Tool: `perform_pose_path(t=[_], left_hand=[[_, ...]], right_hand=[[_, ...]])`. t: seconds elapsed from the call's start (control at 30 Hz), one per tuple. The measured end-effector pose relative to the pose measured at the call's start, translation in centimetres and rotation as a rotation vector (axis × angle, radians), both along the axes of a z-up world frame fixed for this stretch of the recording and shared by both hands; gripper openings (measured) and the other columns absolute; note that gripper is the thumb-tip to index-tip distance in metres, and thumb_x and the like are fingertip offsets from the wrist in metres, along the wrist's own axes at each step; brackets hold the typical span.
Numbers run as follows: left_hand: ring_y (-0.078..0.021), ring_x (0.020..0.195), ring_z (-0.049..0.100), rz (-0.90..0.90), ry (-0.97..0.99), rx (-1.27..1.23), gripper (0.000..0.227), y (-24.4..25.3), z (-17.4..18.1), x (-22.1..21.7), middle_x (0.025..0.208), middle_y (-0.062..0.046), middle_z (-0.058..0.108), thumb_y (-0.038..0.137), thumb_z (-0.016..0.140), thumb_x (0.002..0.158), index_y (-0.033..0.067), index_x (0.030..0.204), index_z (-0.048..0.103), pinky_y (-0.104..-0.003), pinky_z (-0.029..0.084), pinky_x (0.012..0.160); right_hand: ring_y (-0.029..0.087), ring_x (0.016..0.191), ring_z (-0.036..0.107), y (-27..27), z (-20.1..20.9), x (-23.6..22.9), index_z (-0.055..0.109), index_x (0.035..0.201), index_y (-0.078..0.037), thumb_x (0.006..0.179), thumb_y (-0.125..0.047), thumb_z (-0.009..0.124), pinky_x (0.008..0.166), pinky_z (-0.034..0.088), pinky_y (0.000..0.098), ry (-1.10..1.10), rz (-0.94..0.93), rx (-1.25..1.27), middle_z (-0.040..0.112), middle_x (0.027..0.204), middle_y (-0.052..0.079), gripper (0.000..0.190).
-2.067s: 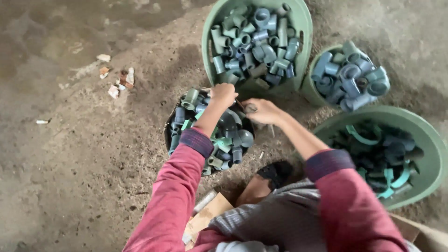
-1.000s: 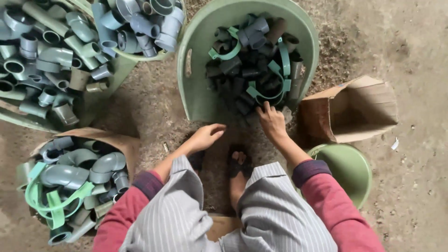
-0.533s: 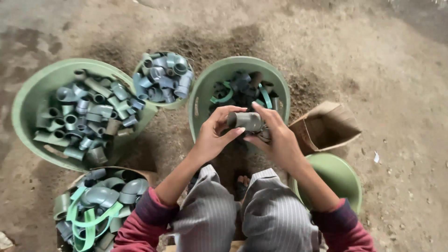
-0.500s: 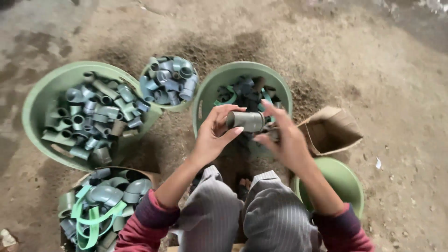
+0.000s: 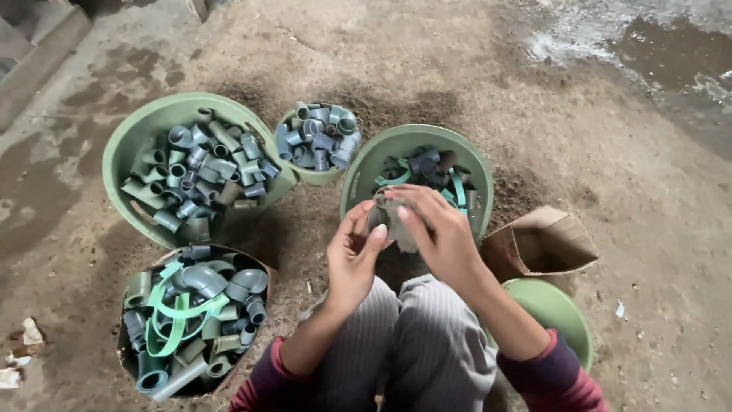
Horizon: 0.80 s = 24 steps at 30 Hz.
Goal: The person sits on the ground and wipes various plastic pipe fittings and clips with a cloth. They pick up each item from green buckets, rub it with the cloth, and place it into a cardboard box.
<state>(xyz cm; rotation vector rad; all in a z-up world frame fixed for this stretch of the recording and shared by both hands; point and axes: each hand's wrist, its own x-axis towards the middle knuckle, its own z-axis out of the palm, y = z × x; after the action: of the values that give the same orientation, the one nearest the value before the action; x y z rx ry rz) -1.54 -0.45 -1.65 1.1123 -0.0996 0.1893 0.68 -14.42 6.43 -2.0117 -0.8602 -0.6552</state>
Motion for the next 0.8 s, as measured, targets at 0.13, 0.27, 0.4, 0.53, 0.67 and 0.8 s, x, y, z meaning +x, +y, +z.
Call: perform_pose_path(t=[0.13, 0.27, 0.4, 0.53, 0.67, 0.8], left_hand=[[-0.0103, 0.102, 0.062, 0.154, -0.092, 0.035, 0.033, 0.5, -1.3, 0.7, 0.123, -0.010, 0.069, 0.013, 0.055, 0.105, 0.0004, 0.135, 0.057, -0.030, 0.063, 0.086], [-0.0136, 0.108, 0.057, 0.413, -0.084, -0.154, 0.037, -0.1, -1.0, 1.8, 0.123, -0.010, 0.063, 0.036, 0.037, 0.112, 0.0075, 0.128, 0.056, -0.032, 0.052, 0.098], [-0.0148, 0.115, 0.060, 0.332, -0.096, -0.334, 0.040, 0.6, 5.2, -0.3, 0.133, -0.013, 0.066, 0.039, 0.034, 0.113, 0.0088, 0.116, 0.059, -0.032, 0.050, 0.101], [-0.0306, 0.128, 0.062, -0.101, -0.064, -0.580, 0.038, 2.6, 4.9, -1.0, 0.137, -0.025, 0.062, 0.045, 0.045, 0.108, 0.0080, 0.108, 0.055, -0.040, 0.053, 0.105], [-0.0456, 0.146, 0.044, -0.259, -0.249, -0.492, 0.045, 2.4, 4.5, -1.4, 0.151, -0.036, 0.045, 0.041, 0.044, 0.111, 0.0000, 0.128, 0.052, -0.051, 0.033, 0.128], [-0.0377, 0.147, 0.048, -0.033, -0.323, -0.098, 0.051, 1.4, 6.3, -2.6, 0.149, -0.024, 0.054, 0.046, 0.043, 0.111, 0.0024, 0.136, 0.055, -0.047, 0.037, 0.127]], right_hand=[[0.032, 0.117, 0.069, 1.1, -0.3, 0.7, 0.071, 0.123, -0.005, 0.103, -0.014, 0.059, 0.101, 0.053, 0.0464, 0.369, 0.080, 0.169, 0.073, 0.122, 0.015, 0.025], [0.037, 0.129, 0.062, 4.9, -1.6, -1.1, 0.064, 0.135, 0.002, 0.101, -0.005, 0.060, 0.106, 0.050, 0.0483, 0.220, 0.128, 0.202, 0.065, 0.136, 0.022, 0.035], [0.034, 0.126, 0.065, 5.6, 0.3, -4.1, 0.068, 0.133, -0.003, 0.097, -0.005, 0.065, 0.105, 0.052, 0.0439, 0.117, 0.071, 0.136, 0.068, 0.136, 0.019, 0.035], [0.037, 0.128, 0.065, 3.1, 1.0, -5.1, 0.074, 0.117, 0.001, 0.099, 0.002, 0.057, 0.110, 0.054, 0.0451, 0.030, 0.236, 0.050, 0.068, 0.132, 0.018, 0.025], [0.032, 0.127, 0.067, 2.0, -1.3, -4.4, 0.070, 0.119, -0.001, 0.094, 0.021, 0.056, 0.116, 0.057, 0.0433, 0.053, 0.256, 0.084, 0.070, 0.129, 0.016, 0.036], [0.028, 0.125, 0.067, 3.5, -0.3, -4.7, 0.067, 0.121, 0.002, 0.106, -0.009, 0.054, 0.110, 0.056, 0.0347, 0.354, 0.048, 0.342, 0.068, 0.129, 0.018, 0.024]])
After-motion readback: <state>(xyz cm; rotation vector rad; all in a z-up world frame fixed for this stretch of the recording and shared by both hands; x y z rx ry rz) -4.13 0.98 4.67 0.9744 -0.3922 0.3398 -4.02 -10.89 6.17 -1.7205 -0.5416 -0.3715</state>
